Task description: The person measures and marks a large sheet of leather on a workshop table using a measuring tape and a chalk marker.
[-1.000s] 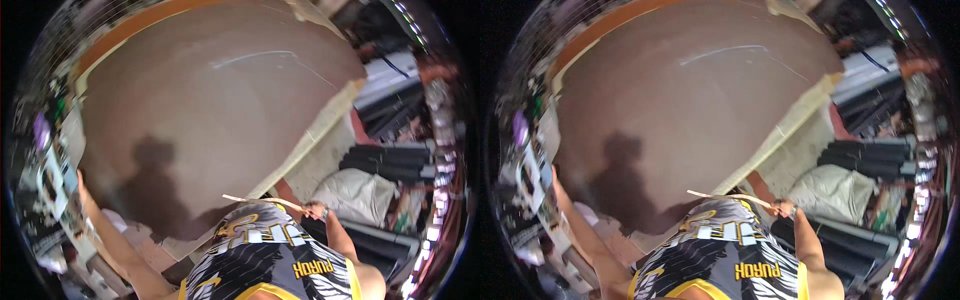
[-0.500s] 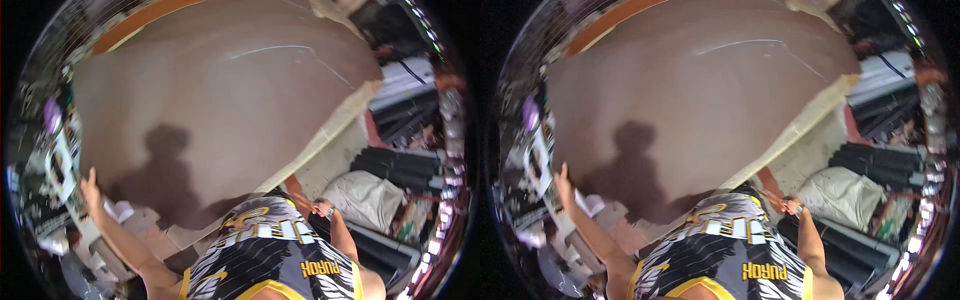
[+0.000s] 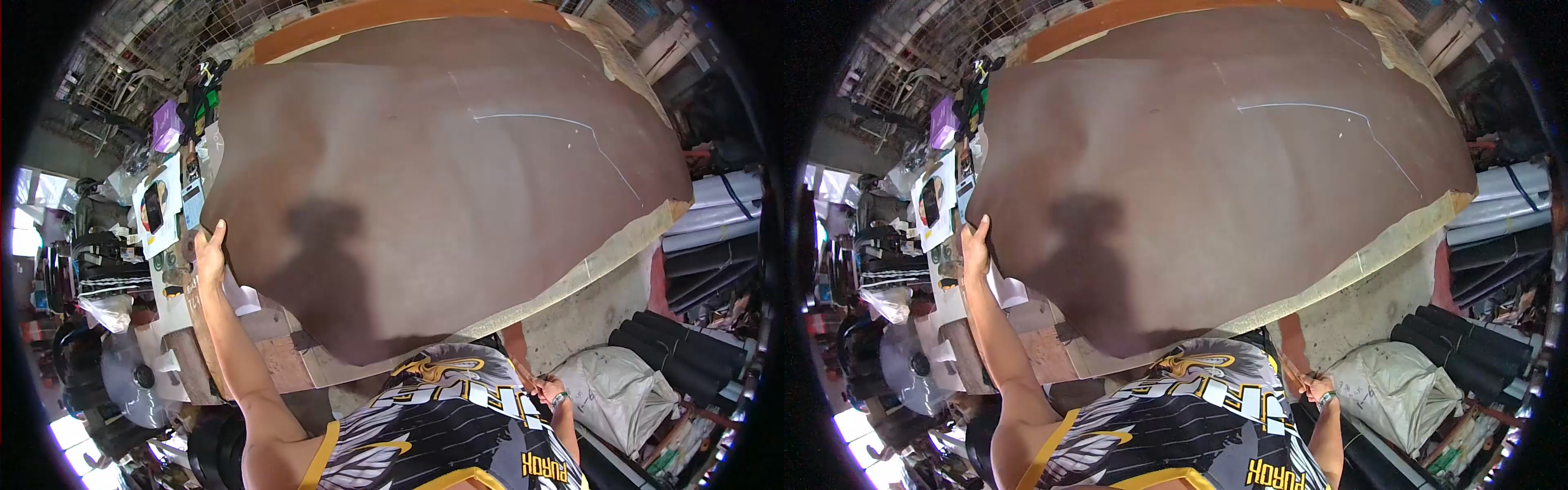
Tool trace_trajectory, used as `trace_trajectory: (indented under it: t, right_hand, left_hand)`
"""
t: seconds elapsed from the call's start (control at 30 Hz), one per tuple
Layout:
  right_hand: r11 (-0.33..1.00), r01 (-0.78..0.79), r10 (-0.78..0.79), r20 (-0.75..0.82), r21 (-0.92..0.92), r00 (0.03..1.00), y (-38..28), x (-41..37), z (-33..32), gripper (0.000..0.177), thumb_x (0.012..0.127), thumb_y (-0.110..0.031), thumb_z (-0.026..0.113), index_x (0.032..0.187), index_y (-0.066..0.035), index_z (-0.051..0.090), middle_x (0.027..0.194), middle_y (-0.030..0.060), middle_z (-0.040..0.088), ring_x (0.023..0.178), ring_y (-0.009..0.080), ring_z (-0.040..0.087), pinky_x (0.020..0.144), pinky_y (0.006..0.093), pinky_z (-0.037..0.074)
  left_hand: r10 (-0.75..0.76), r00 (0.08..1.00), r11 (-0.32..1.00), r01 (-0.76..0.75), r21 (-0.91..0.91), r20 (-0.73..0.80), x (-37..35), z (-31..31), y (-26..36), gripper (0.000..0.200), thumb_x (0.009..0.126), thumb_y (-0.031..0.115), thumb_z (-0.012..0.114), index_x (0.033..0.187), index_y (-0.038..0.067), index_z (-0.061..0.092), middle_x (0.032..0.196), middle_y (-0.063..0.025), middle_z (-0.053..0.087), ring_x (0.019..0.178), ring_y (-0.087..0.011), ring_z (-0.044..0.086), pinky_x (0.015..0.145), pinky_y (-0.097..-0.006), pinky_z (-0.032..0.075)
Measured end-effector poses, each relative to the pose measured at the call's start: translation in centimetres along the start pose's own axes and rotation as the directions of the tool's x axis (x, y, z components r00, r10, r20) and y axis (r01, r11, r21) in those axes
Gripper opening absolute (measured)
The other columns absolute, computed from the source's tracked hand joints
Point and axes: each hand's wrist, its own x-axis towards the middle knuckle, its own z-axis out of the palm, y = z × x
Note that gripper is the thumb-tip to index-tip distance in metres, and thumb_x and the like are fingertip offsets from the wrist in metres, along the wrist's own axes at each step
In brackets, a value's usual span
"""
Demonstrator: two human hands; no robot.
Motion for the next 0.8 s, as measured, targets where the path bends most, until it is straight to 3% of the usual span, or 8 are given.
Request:
trace_trajectory:
  t: [0.1, 0.23, 0.5, 0.63, 0.67, 0.73, 0.8]
  right_hand:
    - [0.999, -0.023, 0.019, -0.111, -0.034, 0.994, -0.3, -0.7, 0.9, 0.026, 0.089, -0.024, 0.068, 0.076, -0.005, 0.056, 0.061, 0.0095, 0.06, 0.036, 0.0103, 0.037, 0.033, 0.0268, 0.025]
    - [0.999, -0.035, 0.036, 0.053, -0.023, 0.998, 0.8, 1.1, -0.9, 0.025, 0.09, -0.021, 0.067, 0.072, -0.006, 0.056, 0.061, 0.0096, 0.06, 0.037, 0.0105, 0.037, 0.033, 0.0277, 0.026]
    - [0.999, 0.026, -0.025, -0.03, 0.019, 0.999, -1.3, -1.0, 0.9, 0.025, 0.09, -0.019, 0.066, 0.072, -0.006, 0.056, 0.061, 0.0088, 0.061, 0.037, 0.0104, 0.039, 0.033, 0.028, 0.026]
    - [0.999, -0.016, 0.015, -0.015, -0.046, 1.0, -0.4, 0.1, 0.1, 0.025, 0.09, -0.021, 0.067, 0.073, -0.005, 0.058, 0.06, 0.0069, 0.061, 0.037, 0.0098, 0.039, 0.033, 0.0272, 0.028]
    - [0.999, 0.005, -0.007, -0.051, -0.043, 0.999, 0.2, 0.5, 0.0, 0.026, 0.09, -0.023, 0.067, 0.073, -0.004, 0.059, 0.06, 0.0062, 0.061, 0.037, 0.0098, 0.04, 0.034, 0.0266, 0.03]
    - [0.99, -0.02, 0.013, -0.05, -0.138, 0.999, 0.2, 0.6, -0.2, 0.027, 0.089, -0.025, 0.068, 0.073, -0.006, 0.06, 0.06, 0.0042, 0.061, 0.038, 0.0093, 0.041, 0.034, 0.0265, 0.031]
    - [0.985, -0.026, 0.012, -0.077, -0.171, 0.997, -0.8, -0.5, 0.3, 0.027, 0.089, -0.028, 0.068, 0.073, -0.007, 0.062, 0.061, 0.0028, 0.062, 0.039, 0.0086, 0.041, 0.035, 0.0263, 0.031]
  left_hand:
    - [0.027, 1.0, 0.995, -0.027, 0.099, -0.004, -0.5, 0.0, 0.7, 0.041, 0.095, 0.017, 0.06, 0.129, -0.005, 0.053, 0.124, -0.0116, 0.061, 0.109, -0.0214, 0.059, 0.097, -0.0349, 0.044]
    - [0.022, 1.0, 0.995, -0.024, 0.1, 0.012, -0.5, -0.1, 0.8, 0.044, 0.095, 0.021, 0.061, 0.13, -0.005, 0.053, 0.125, -0.0125, 0.061, 0.112, -0.0229, 0.058, 0.099, -0.0359, 0.043]
    - [0.004, 0.999, 0.989, 0.002, 0.149, -0.046, -1.1, 0.8, 1.8, 0.044, 0.095, 0.021, 0.062, 0.129, -0.005, 0.053, 0.126, -0.0127, 0.06, 0.112, -0.0235, 0.057, 0.1, -0.0359, 0.042]
    - [0.053, 0.998, 0.974, -0.046, 0.22, -0.026, -1.3, 0.8, 2.0, 0.045, 0.094, 0.021, 0.062, 0.13, -0.006, 0.053, 0.127, -0.0131, 0.06, 0.114, -0.024, 0.056, 0.102, -0.0359, 0.04]
    - [0.069, 0.997, 0.95, -0.052, 0.308, -0.046, -1.0, 0.5, 1.6, 0.046, 0.094, 0.021, 0.062, 0.129, -0.008, 0.053, 0.126, -0.0143, 0.06, 0.113, -0.0238, 0.056, 0.101, -0.0353, 0.041]
    - [0.065, 0.998, 0.975, -0.064, 0.215, 0.001, -0.7, 0.2, 1.1, 0.047, 0.095, 0.023, 0.062, 0.124, -0.012, 0.054, 0.122, -0.0168, 0.062, 0.108, -0.0237, 0.059, 0.097, -0.0344, 0.044]
    - [0.042, 0.998, 0.968, -0.031, 0.248, -0.038, -0.7, 0.2, 1.0, 0.043, 0.095, 0.025, 0.062, 0.118, -0.011, 0.057, 0.117, -0.0155, 0.063, 0.103, -0.0228, 0.059, 0.094, -0.0348, 0.045]
